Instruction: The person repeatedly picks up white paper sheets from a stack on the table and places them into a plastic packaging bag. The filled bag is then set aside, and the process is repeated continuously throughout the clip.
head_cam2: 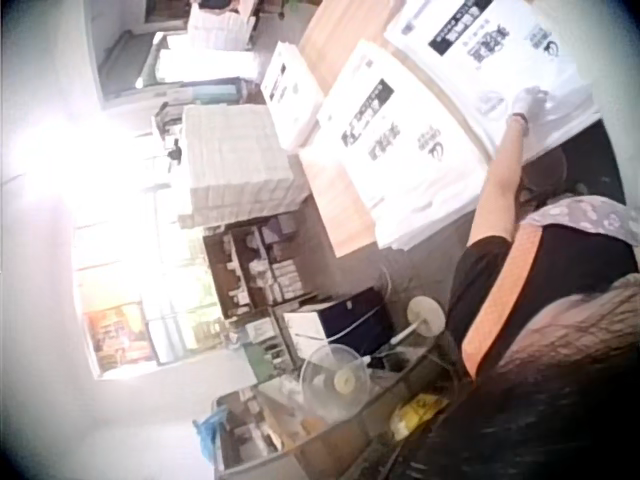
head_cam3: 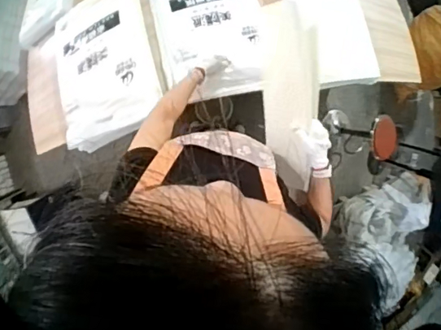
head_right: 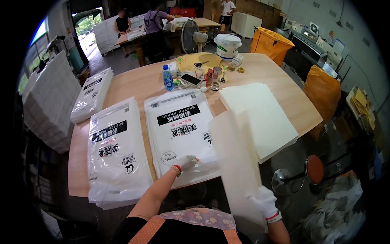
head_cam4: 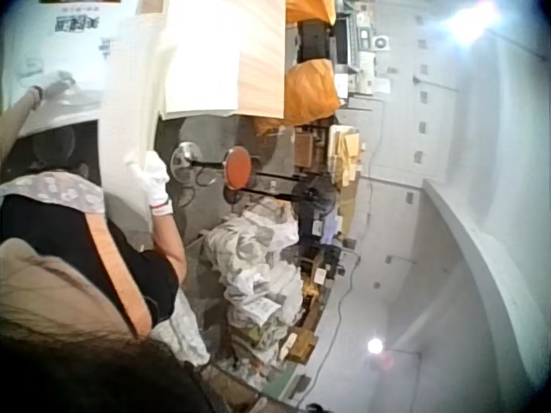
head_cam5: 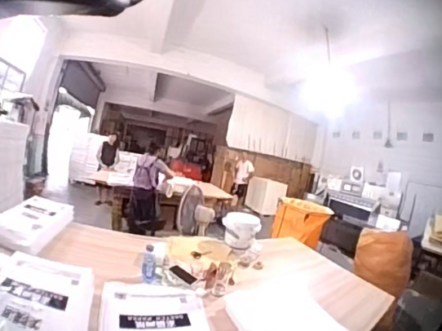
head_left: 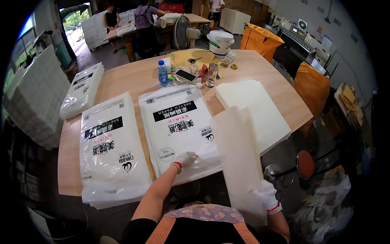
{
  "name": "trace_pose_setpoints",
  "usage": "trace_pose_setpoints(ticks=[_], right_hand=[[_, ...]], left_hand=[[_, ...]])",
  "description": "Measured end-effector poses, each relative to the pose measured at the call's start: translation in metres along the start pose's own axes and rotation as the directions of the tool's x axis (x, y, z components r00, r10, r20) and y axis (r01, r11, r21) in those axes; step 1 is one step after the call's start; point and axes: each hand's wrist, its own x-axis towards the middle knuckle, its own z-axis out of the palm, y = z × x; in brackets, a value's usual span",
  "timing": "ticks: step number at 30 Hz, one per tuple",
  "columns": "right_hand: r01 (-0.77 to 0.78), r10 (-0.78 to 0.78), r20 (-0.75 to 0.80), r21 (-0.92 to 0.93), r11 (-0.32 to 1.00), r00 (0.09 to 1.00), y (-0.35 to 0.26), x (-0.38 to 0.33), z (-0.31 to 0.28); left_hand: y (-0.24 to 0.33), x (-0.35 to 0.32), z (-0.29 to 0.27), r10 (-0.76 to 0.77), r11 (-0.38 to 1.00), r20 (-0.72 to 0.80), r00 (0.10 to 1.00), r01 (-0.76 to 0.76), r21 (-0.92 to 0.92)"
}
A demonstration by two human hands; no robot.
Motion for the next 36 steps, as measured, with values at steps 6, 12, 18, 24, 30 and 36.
trace_pose_setpoints(ticks=[6,12,18,24,30,36], right_hand=[[-0.042,0.126,0.471,-0.184,0.982,0.873,-0.042,0.012,0.022],[-0.110,0.243,0.528,-0.270,0.957,0.814,-0.066,0.010,0.006],[0.459,-0.351,0.329,-0.356,0.814,0.877,-0.031,0.044,0.012],[0.183,-0.127,-0.133,0.751,0.634,0.983,0.049,0.164,0.116],[0.565,-0.681,-0.372,-0.382,0.731,0.630,-0.009,0.154,0.056],[0.179,-0.329,-0.032,-0.787,0.590,0.944,0.070,0.180,0.080]], left_hand=[[-0.066,0.061,0.000,-0.478,-0.062,0.172,0.861,0.162,-0.985],[0.059,0.096,-0.206,-0.087,0.158,-0.156,0.984,-0.141,-0.977],[0.129,0.062,-0.136,0.035,0.692,-0.149,0.988,-0.131,-0.710],[0.248,0.017,-0.105,0.150,0.766,-0.129,0.980,-0.197,-0.611],[0.168,-0.035,-0.002,-0.031,0.898,-0.264,0.964,-0.090,-0.431],[0.099,-0.126,0.015,-0.005,0.954,-0.629,0.777,0.192,0.230]])
